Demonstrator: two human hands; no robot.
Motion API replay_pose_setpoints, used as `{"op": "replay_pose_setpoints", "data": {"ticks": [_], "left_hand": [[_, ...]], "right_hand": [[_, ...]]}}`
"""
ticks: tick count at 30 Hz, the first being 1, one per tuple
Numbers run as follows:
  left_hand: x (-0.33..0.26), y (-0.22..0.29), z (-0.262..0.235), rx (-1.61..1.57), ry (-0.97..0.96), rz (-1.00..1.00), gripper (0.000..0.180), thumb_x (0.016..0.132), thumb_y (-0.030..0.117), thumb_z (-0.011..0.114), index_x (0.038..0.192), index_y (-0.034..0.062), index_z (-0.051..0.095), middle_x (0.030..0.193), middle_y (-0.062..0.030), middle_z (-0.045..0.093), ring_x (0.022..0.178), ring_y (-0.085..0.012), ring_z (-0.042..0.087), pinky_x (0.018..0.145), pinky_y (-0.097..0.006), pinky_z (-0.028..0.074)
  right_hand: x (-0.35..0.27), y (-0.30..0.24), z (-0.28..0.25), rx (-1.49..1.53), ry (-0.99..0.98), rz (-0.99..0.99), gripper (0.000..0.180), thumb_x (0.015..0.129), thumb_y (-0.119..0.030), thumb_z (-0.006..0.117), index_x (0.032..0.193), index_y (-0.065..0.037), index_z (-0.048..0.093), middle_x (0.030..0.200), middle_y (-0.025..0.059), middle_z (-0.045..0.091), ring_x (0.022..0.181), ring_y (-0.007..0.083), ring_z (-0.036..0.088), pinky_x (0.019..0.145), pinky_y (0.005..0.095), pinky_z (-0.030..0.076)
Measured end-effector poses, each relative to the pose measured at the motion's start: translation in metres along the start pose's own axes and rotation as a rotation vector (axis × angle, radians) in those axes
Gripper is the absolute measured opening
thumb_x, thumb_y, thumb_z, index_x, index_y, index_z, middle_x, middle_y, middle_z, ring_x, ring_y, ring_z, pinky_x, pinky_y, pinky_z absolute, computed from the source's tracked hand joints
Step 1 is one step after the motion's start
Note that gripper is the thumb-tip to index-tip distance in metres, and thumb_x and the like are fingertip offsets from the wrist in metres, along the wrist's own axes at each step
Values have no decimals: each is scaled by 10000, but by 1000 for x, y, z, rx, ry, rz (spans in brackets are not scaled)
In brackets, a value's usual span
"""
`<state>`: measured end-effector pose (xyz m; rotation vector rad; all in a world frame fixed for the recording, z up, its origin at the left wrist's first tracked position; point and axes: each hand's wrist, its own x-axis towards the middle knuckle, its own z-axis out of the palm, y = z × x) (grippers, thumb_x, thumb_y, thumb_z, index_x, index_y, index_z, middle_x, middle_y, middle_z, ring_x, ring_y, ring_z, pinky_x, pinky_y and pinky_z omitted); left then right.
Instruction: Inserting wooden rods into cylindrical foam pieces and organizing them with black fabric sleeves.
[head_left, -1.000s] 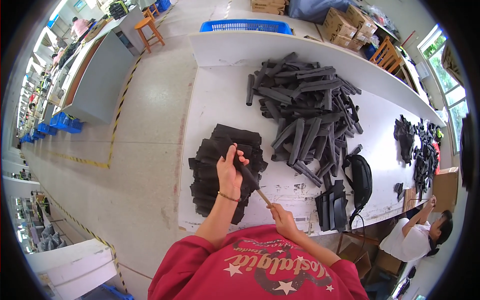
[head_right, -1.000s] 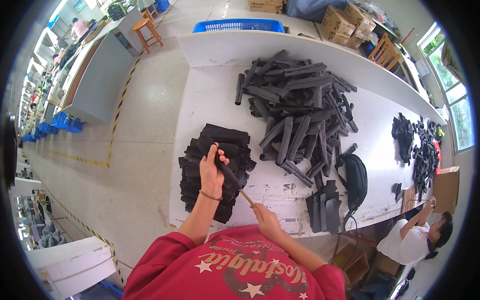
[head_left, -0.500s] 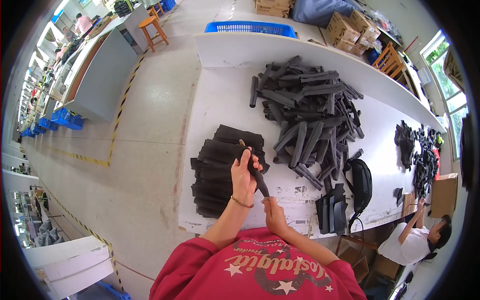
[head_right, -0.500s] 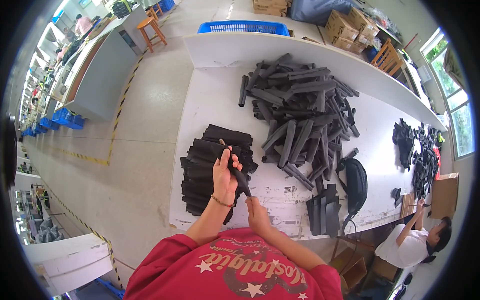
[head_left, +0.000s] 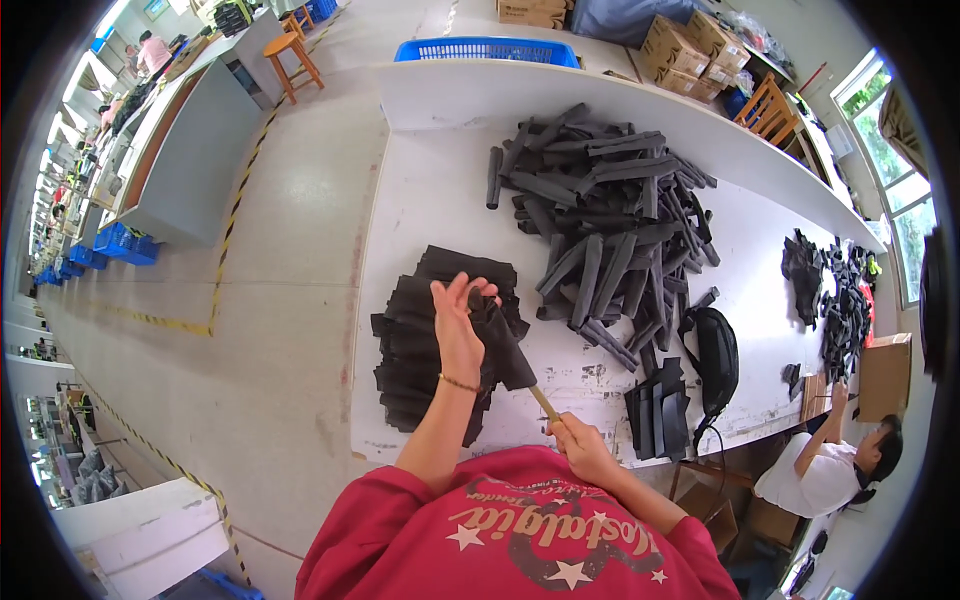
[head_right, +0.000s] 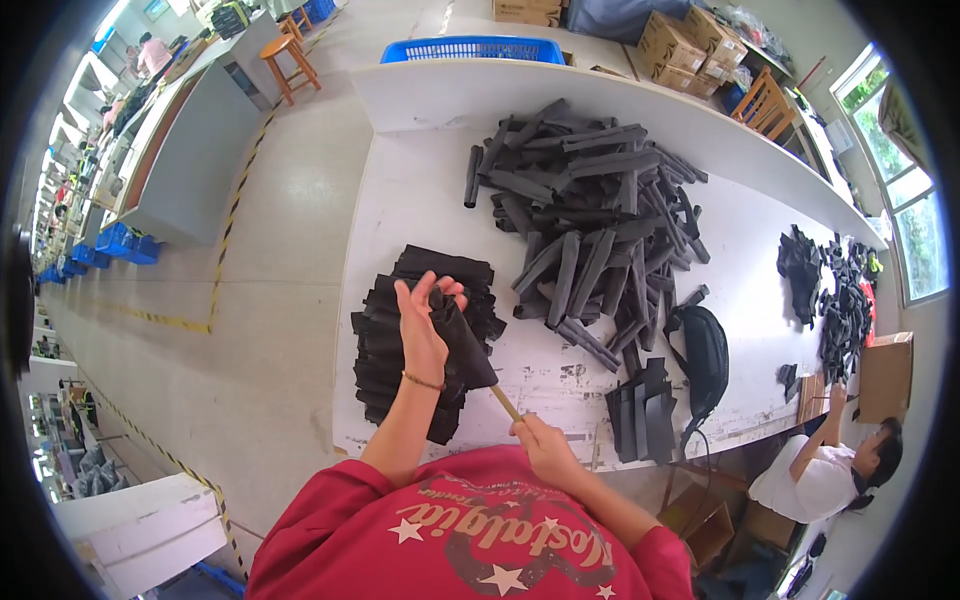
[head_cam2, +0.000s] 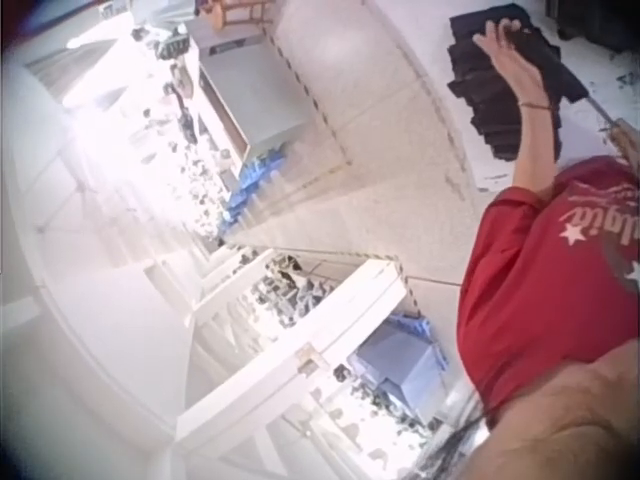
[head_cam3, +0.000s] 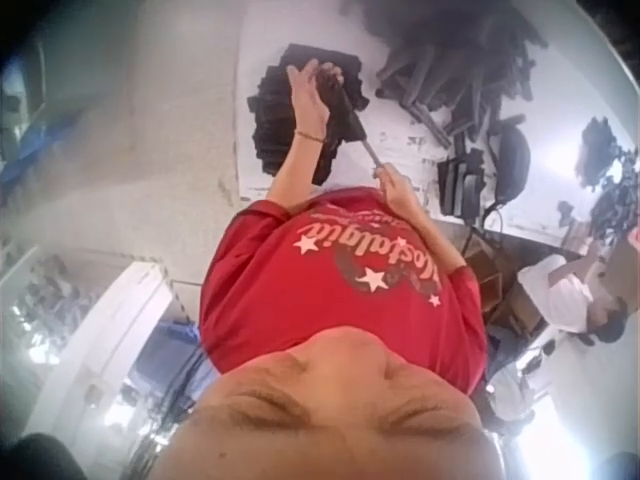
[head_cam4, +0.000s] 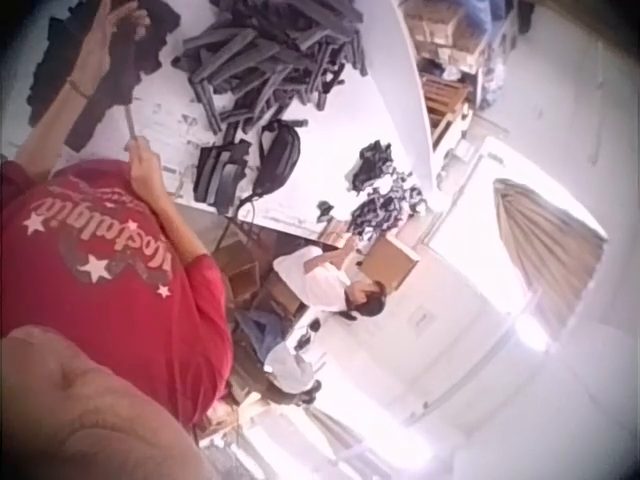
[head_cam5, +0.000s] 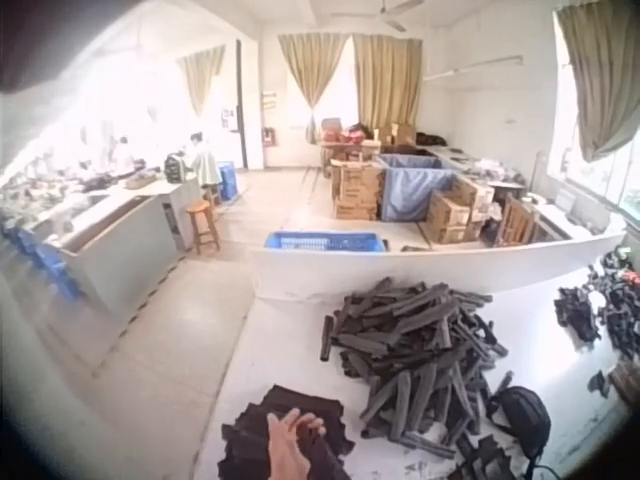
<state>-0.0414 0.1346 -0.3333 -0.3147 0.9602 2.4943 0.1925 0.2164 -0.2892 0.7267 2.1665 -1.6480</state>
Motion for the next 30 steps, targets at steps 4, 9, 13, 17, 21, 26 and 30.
{"op": "replay_pose_setpoints", "data": {"ticks": [4,9,13,17,21,26,30], "left_hand": [[-54,-12,25,-80,88,-348,444,978,473,403,988,50,540,714,-72,573,609,-152,544,553,-290,465],[-12,13,-19,118,138,56,374,998,364,411,740,104,488,460,9,364,318,-96,306,295,-241,231],[-13,0,-25,68,104,-101,371,984,396,447,755,110,502,457,18,352,318,-103,302,295,-260,241],[-10,-16,-12,93,111,-92,430,949,500,459,855,84,511,532,-14,424,399,-138,412,368,-309,385],[-16,-21,0,-78,255,-118,480,937,542,442,974,67,500,635,-53,495,528,-196,523,529,-383,498],[-36,-23,-11,-31,2,-486,362,971,418,449,1000,66,530,587,7,423,462,-121,424,450,-282,397],[-19,-33,-11,-48,71,-507,212,982,260,475,933,76,568,507,72,295,372,-42,246,347,-218,184]], "right_hand": [[13,10,11,88,-4,47,224,963,-177,417,946,-5,560,752,208,561,687,356,588,627,429,449],[-9,27,26,-183,-36,-129,213,956,-193,427,967,0,516,783,219,563,727,421,559,659,474,436],[-35,8,-5,-158,-206,-43,264,962,-258,413,981,-13,509,782,231,559,770,427,556,706,459,434],[-60,-3,-34,-119,-172,106,291,963,-278,416,961,-10,530,771,224,569,755,407,566,688,437,435],[-57,2,-39,-6,-76,226,305,962,-288,428,921,-12,552,768,220,585,737,393,575,670,426,436],[-46,15,-21,-48,-36,71,287,957,-286,448,930,-16,541,759,232,582,743,411,573,653,440,431],[-58,11,-22,-131,-92,109,283,956,-285,455,944,-7,508,786,243,583,778,437,561,665,448,430]]}}
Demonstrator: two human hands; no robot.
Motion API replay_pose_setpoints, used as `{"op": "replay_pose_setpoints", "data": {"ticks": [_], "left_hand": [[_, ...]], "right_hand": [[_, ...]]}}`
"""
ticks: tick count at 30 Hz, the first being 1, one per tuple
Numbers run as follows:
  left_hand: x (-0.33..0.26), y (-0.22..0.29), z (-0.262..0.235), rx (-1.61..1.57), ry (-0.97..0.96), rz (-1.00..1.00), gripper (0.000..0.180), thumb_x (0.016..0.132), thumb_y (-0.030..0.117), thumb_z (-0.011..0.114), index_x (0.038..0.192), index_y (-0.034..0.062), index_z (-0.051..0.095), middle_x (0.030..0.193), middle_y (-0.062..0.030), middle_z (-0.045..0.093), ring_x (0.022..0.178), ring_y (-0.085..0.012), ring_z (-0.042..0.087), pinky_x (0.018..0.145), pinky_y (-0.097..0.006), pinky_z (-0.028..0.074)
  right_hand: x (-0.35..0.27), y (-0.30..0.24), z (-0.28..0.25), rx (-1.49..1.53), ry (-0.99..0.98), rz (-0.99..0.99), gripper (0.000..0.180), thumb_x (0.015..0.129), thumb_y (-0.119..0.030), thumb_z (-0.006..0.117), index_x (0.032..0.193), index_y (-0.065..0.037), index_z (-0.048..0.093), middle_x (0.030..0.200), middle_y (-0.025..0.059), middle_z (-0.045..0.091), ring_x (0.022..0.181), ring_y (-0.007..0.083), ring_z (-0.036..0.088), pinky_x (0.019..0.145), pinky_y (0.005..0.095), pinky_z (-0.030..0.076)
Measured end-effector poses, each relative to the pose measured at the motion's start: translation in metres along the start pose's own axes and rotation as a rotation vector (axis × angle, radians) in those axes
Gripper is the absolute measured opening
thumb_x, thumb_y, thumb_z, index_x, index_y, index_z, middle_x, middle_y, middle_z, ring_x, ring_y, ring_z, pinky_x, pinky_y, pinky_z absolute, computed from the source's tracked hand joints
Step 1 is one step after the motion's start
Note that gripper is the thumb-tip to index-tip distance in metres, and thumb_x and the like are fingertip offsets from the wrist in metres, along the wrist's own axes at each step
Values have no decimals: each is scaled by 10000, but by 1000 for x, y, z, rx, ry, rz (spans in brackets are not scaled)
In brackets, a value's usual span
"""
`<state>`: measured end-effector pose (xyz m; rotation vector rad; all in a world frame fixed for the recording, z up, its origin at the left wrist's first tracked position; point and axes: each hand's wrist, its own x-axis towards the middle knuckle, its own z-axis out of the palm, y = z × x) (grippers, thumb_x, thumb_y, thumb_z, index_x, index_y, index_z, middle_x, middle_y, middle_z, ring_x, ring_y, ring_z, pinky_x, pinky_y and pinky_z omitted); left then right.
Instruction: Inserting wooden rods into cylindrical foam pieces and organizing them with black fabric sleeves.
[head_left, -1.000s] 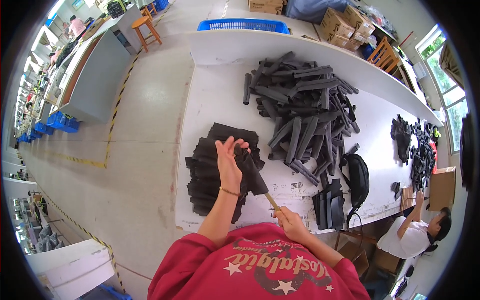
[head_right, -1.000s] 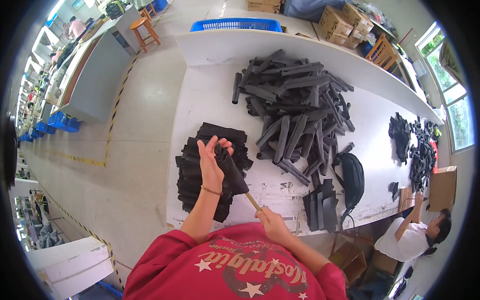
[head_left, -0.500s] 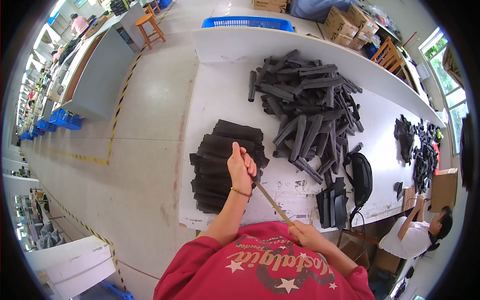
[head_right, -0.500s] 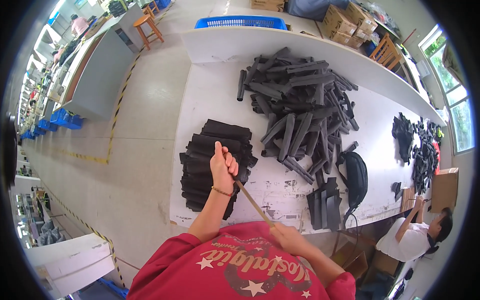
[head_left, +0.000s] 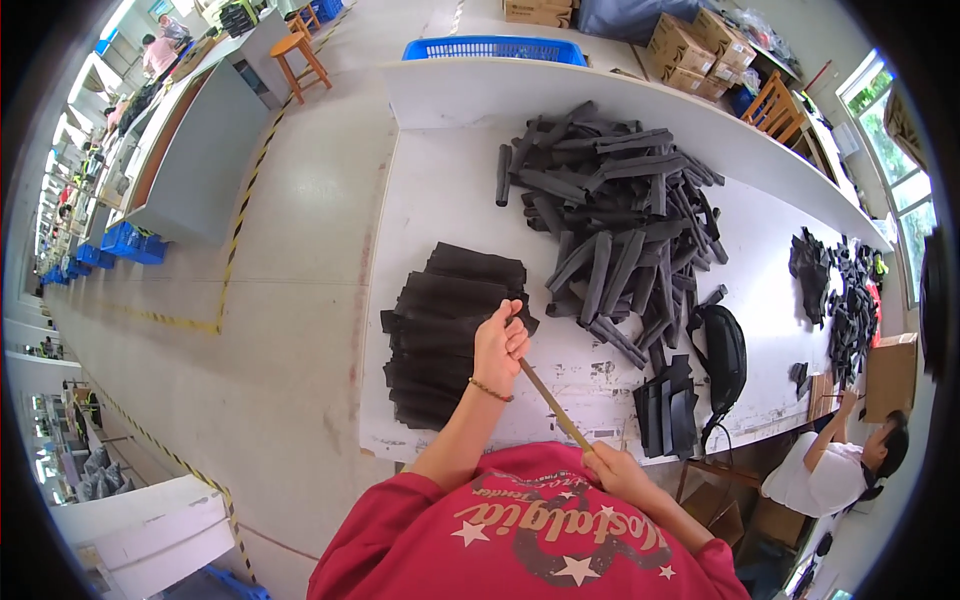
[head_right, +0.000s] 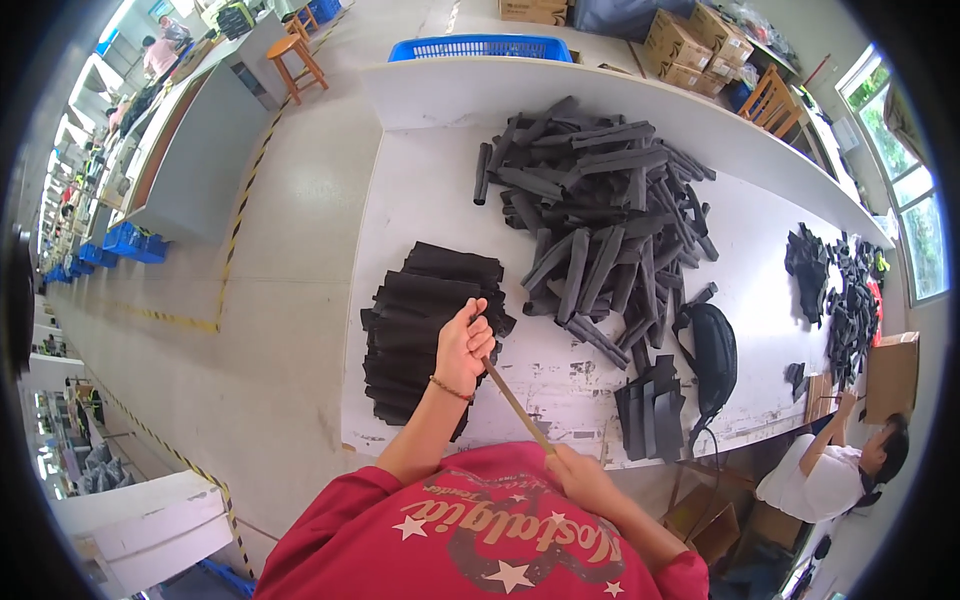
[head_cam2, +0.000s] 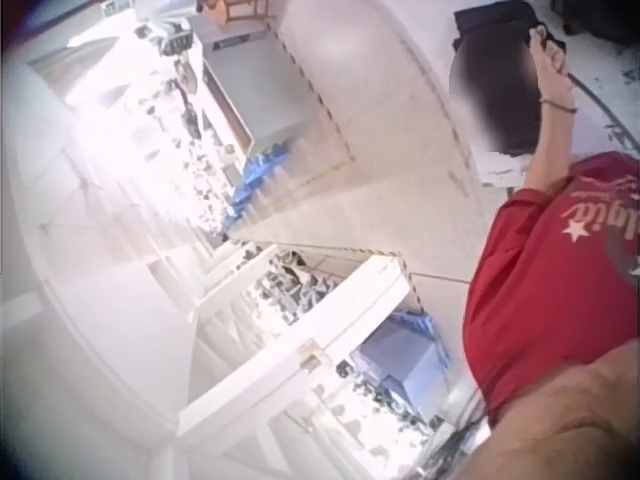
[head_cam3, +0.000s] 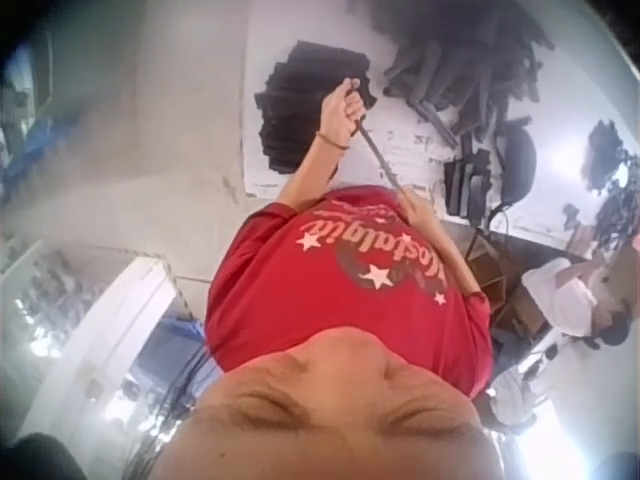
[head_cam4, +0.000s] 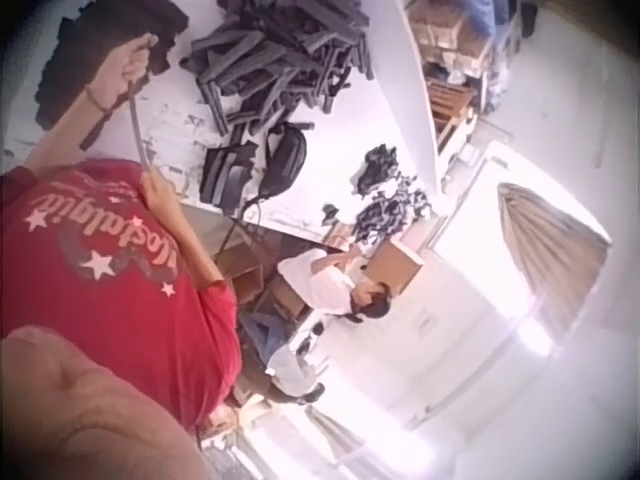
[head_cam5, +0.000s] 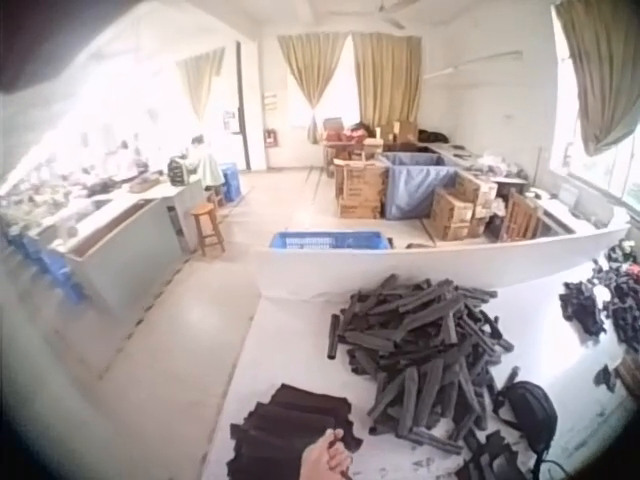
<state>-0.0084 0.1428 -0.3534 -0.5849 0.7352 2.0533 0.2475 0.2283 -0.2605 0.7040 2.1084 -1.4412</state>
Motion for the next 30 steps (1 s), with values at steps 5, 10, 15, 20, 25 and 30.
{"op": "replay_pose_setpoints", "data": {"ticks": [5,10,15,20,25,30], "left_hand": [[-1,-15,14,89,-17,-72,215,982,270,471,934,80,562,498,73,285,370,-46,248,346,-223,182],[-2,-13,29,156,-126,-74,219,978,291,482,922,93,557,509,66,301,377,-58,268,357,-234,235],[-4,-10,32,24,60,-98,198,922,307,582,971,118,545,556,39,383,415,-71,335,377,-247,286],[9,14,13,141,-85,18,156,923,226,569,939,76,529,528,50,318,397,-60,294,363,-228,244],[27,94,-7,30,-52,340,169,959,197,507,1001,33,510,507,66,252,380,-49,225,353,-236,190],[10,14,26,-87,-89,154,139,937,199,558,917,65,529,545,59,302,415,-43,280,384,-215,256]], "right_hand": [[-32,-14,-20,11,6,49,287,955,-286,461,941,-2,500,776,243,575,756,437,555,664,437,430],[-37,-7,-19,143,38,56,264,970,-234,461,866,-2,531,639,58,523,597,156,499,574,309,417],[-15,8,-8,339,11,153,302,952,-285,474,871,0,532,614,111,525,580,214,493,593,353,422],[-15,14,5,64,95,31,292,955,-302,465,894,-29,548,700,152,567,644,321,544,636,390,437],[-53,28,-1,25,-129,82,286,971,-291,444,980,-39,580,1015,168,617,967,310,589,771,371,464],[28,-11,-14,184,464,-191,188,834,-127,678,981,-42,597,660,50,552,579,93,489,537,258,401]]}}
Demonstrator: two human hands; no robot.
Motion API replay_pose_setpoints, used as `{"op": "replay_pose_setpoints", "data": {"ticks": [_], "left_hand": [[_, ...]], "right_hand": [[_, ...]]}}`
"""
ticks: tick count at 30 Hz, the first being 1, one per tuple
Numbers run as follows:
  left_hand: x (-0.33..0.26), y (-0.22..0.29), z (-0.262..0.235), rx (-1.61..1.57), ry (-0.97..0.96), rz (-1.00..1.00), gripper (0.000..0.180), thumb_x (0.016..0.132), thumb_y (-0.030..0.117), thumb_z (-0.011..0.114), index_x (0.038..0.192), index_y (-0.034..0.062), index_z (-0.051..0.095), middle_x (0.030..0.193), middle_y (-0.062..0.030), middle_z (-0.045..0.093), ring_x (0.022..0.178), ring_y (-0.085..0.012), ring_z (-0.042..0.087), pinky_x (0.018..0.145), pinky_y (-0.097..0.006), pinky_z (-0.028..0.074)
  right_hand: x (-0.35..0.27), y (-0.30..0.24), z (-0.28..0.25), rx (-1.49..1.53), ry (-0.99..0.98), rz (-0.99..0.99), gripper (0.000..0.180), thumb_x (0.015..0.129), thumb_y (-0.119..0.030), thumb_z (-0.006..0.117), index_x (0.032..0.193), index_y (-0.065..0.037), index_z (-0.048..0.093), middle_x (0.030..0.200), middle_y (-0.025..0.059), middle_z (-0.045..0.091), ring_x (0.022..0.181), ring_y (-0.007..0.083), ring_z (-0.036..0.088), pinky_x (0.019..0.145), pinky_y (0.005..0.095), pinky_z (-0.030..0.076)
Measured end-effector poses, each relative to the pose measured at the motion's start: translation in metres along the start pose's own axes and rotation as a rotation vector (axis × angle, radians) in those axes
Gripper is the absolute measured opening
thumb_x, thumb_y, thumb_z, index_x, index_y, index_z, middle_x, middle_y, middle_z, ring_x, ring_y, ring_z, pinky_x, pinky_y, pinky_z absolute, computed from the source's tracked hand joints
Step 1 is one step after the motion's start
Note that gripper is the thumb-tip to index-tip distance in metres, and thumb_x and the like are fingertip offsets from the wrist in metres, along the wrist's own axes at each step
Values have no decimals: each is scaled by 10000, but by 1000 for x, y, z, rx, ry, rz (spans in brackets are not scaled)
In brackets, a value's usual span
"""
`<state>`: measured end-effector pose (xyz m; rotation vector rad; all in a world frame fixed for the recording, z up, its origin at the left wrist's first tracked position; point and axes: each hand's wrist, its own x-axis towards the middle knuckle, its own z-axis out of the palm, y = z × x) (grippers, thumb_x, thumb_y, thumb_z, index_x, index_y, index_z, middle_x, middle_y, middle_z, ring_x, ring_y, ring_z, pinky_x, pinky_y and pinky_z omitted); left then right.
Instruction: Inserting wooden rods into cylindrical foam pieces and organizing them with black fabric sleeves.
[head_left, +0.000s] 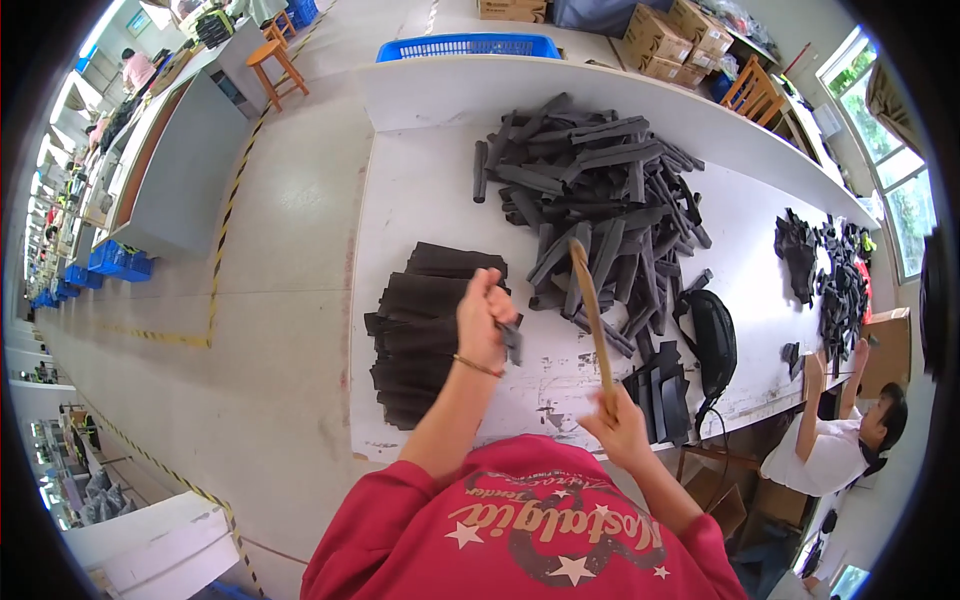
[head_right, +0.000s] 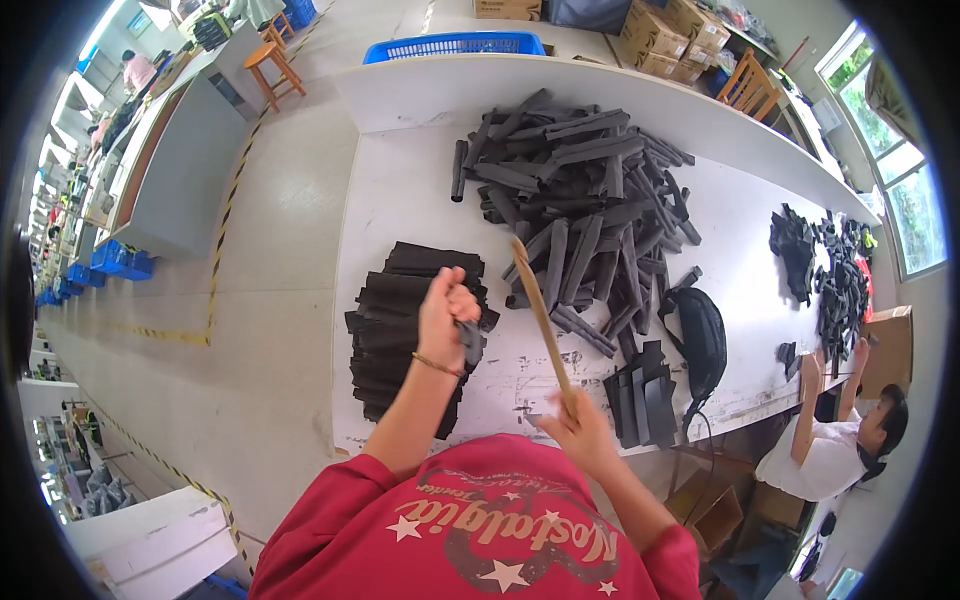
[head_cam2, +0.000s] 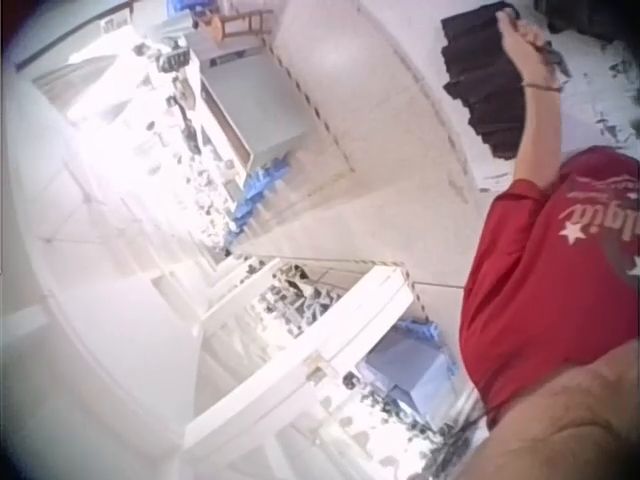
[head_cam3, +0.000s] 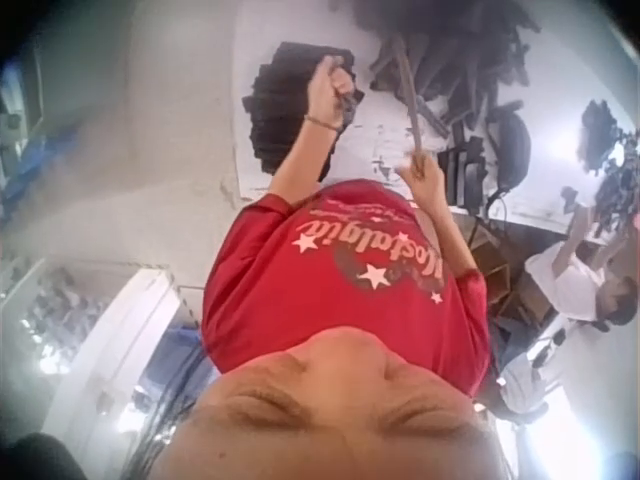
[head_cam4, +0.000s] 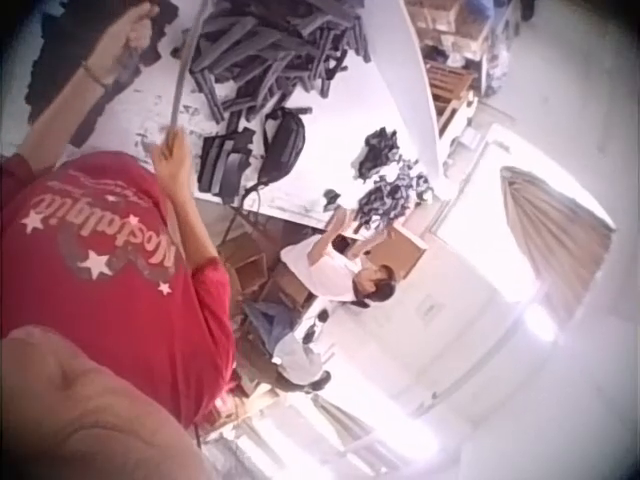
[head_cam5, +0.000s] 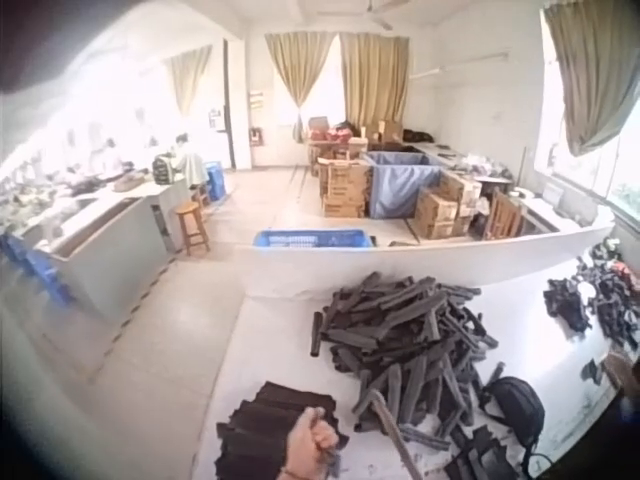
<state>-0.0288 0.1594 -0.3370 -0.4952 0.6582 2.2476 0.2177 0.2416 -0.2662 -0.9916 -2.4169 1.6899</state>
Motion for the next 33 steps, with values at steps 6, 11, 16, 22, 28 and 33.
{"op": "replay_pose_setpoints", "data": {"ticks": [6,11,16,22,28,33], "left_hand": [[-8,-39,-14,138,68,-250,291,914,253,589,703,110,447,537,64,314,420,-58,300,397,-232,256],[19,3,-67,211,160,139,320,959,359,496,924,43,539,559,59,317,434,-63,314,406,-232,286],[-39,-13,15,604,-431,254,407,1014,355,359,1172,15,519,890,-47,595,877,-130,558,761,-230,456],[-85,-58,-1,704,-406,-306,282,1005,276,408,826,68,469,607,20,394,491,-71,379,417,-245,340],[-108,-94,-78,1247,-785,-240,287,980,219,410,776,33,489,634,-29,459,583,-113,467,550,-270,399],[-62,-35,-15,742,-250,257,203,970,159,451,863,28,564,746,-29,537,665,-110,512,616,-239,422]], "right_hand": [[63,-4,57,264,-90,-320,155,838,-48,662,985,-57,612,655,-35,481,574,43,419,523,224,360],[32,-31,29,617,-350,-120,148,853,-85,654,983,-29,610,683,-51,506,594,23,424,528,203,353],[68,-34,26,391,77,-59,132,900,-138,622,926,-12,589,633,-70,429,586,30,361,503,216,306],[95,-33,21,207,391,-215,139,911,-119,603,855,-2,554,630,-38,417,604,43,341,519,217,295],[144,-41,-14,326,765,-208,206,953,-193,552,847,-16,555,615,-55,424,563,37,351,500,211,301],[129,-31,-9,354,336,-136,224,962,-241,543,837,-57,577,600,-74,423,497,13,376,443,197,285]]}}
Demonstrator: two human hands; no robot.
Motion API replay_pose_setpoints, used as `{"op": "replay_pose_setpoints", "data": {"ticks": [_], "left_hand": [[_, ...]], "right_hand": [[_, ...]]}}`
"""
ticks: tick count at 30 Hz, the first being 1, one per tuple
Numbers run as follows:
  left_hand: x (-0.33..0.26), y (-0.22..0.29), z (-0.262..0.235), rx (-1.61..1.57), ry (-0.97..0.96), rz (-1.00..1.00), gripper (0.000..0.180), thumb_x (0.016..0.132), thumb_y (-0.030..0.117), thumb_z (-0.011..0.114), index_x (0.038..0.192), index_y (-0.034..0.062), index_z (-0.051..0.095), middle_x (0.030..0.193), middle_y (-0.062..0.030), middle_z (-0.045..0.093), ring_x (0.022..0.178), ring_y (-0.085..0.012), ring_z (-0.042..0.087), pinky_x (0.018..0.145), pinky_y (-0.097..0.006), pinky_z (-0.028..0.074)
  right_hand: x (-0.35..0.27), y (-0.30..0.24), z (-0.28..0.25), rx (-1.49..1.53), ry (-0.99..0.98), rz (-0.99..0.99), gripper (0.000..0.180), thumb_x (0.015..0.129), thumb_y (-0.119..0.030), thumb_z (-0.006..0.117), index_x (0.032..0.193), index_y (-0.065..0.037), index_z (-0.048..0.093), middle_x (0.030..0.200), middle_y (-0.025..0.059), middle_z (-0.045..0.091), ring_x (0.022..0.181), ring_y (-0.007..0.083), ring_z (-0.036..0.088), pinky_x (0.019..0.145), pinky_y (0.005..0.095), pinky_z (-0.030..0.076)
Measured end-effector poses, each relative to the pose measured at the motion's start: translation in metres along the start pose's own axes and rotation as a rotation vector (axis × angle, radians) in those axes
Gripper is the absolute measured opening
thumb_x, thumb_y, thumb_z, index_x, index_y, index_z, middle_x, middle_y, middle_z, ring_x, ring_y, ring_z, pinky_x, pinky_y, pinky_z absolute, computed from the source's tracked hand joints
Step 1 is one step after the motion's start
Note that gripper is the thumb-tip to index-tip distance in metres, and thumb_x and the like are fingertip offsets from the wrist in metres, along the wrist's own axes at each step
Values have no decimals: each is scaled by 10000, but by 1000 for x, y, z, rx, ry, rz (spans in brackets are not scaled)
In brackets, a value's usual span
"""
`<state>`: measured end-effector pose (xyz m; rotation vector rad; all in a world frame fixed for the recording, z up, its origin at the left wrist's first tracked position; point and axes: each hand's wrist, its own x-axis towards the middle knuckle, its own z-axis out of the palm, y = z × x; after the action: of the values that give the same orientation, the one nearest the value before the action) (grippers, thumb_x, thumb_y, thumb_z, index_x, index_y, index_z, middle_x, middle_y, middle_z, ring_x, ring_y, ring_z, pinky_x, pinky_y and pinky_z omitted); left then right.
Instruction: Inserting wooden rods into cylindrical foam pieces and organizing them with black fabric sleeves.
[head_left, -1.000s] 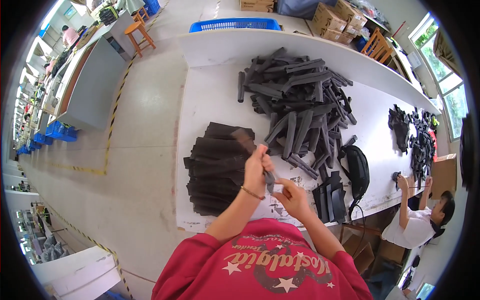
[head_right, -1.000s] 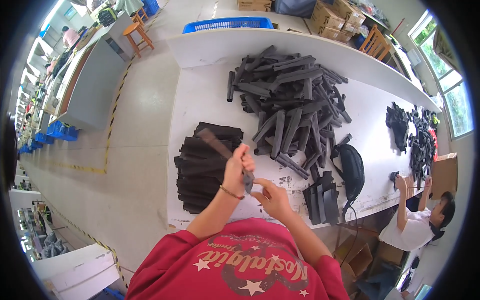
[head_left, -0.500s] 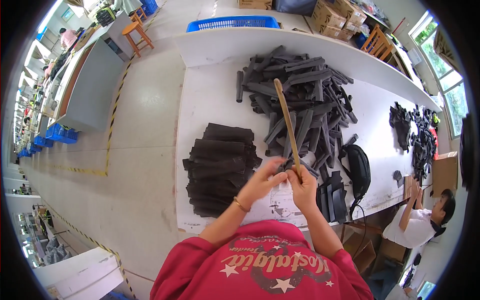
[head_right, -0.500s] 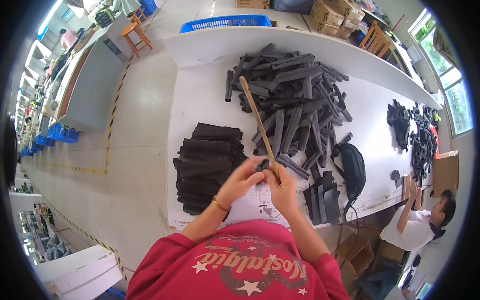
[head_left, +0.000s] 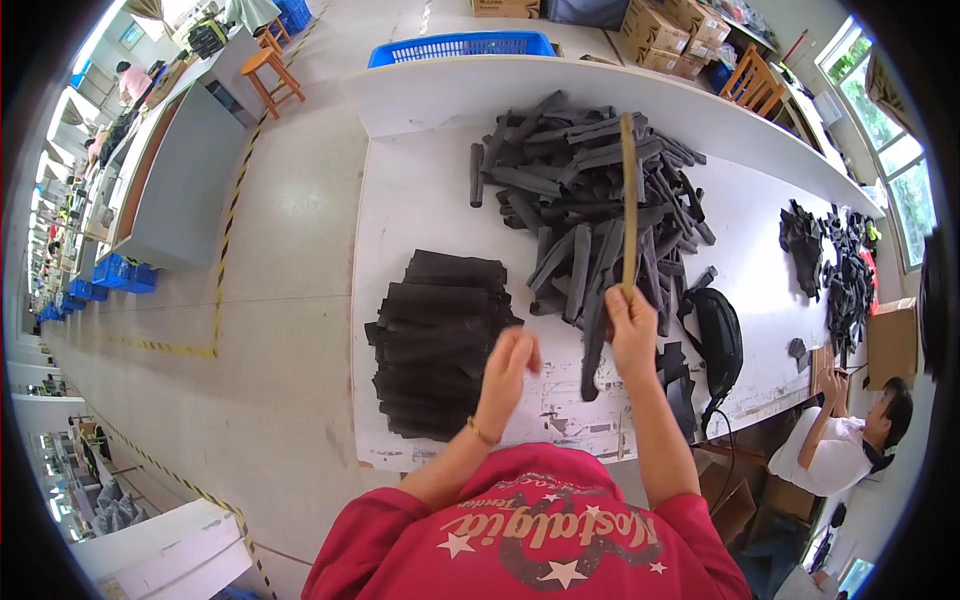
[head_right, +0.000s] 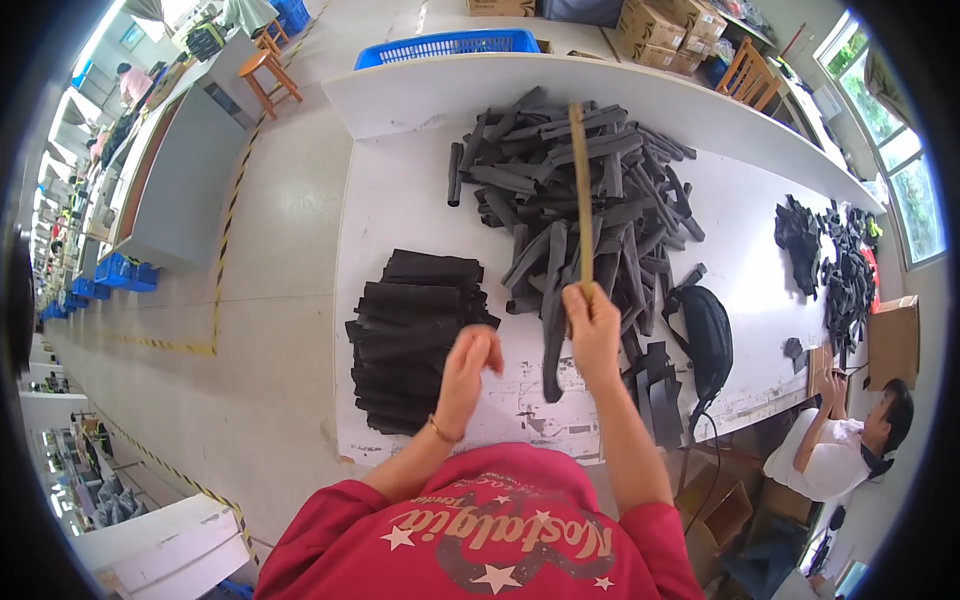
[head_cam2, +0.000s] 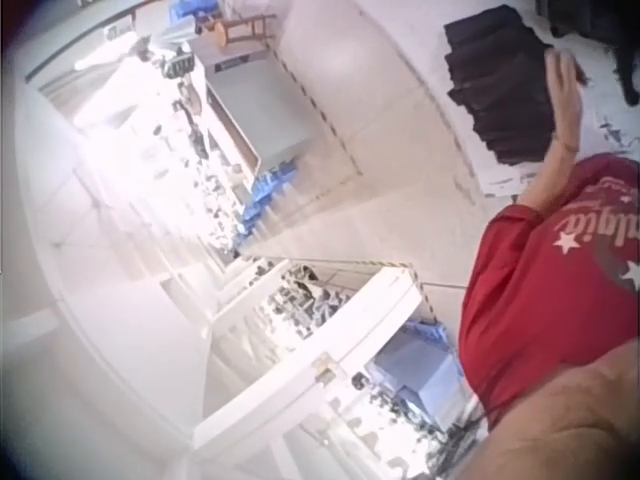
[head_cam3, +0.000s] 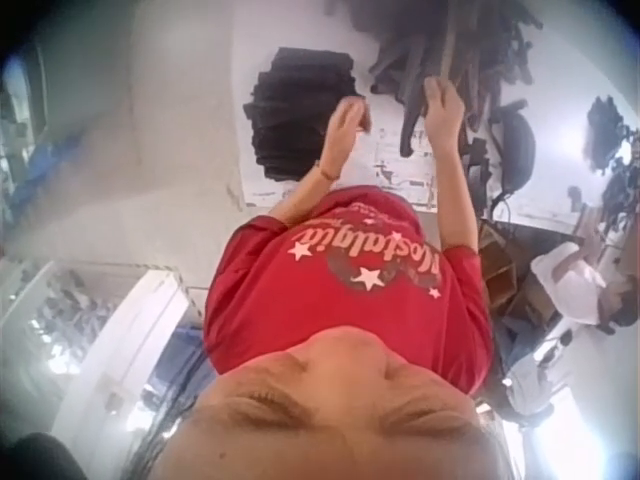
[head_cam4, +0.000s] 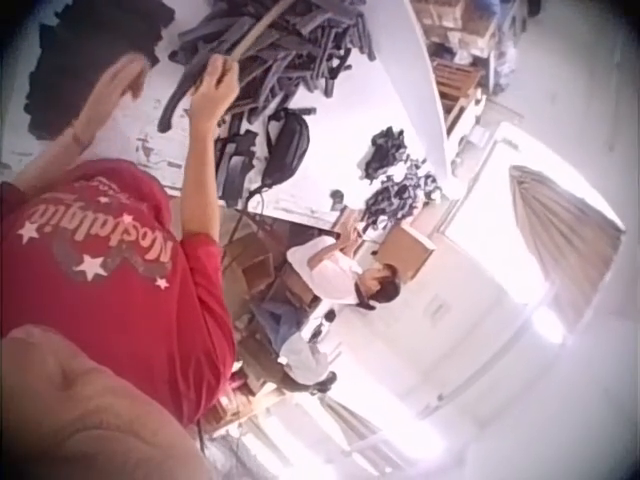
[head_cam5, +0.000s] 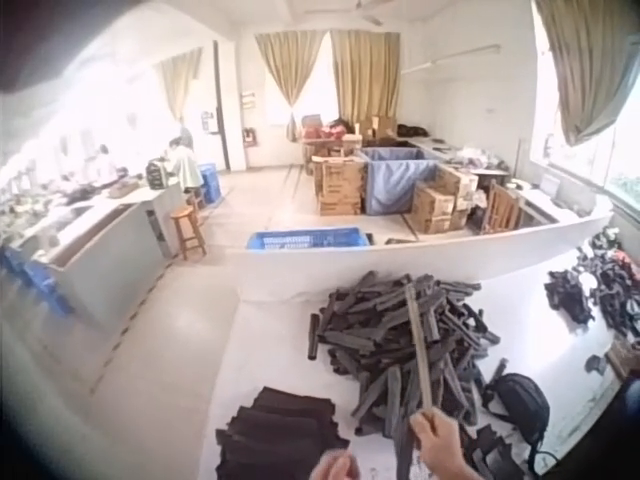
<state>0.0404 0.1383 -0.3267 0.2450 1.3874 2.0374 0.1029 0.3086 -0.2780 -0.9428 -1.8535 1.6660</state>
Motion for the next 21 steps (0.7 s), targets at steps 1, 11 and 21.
{"op": "replay_pose_setpoints", "data": {"ticks": [1,11,21], "left_hand": [[17,19,16,-31,50,49,178,962,143,473,885,22,579,764,-15,543,658,-98,501,614,-230,420],[44,-2,26,-223,33,-188,149,954,150,529,902,39,614,745,63,529,630,-5,407,550,-171,325],[-1,-60,46,250,-391,-564,224,967,198,480,865,16,561,590,3,485,505,-50,411,455,-217,301]], "right_hand": [[-5,11,4,23,-41,9,215,961,-235,545,848,-57,587,600,-72,427,498,14,369,443,200,280],[-41,36,18,-52,-184,-15,135,923,-125,574,922,9,588,679,-17,483,654,47,416,568,227,363],[-19,61,-36,-26,215,-16,152,903,-132,608,858,8,571,567,32,459,540,67,401,488,253,345]]}}
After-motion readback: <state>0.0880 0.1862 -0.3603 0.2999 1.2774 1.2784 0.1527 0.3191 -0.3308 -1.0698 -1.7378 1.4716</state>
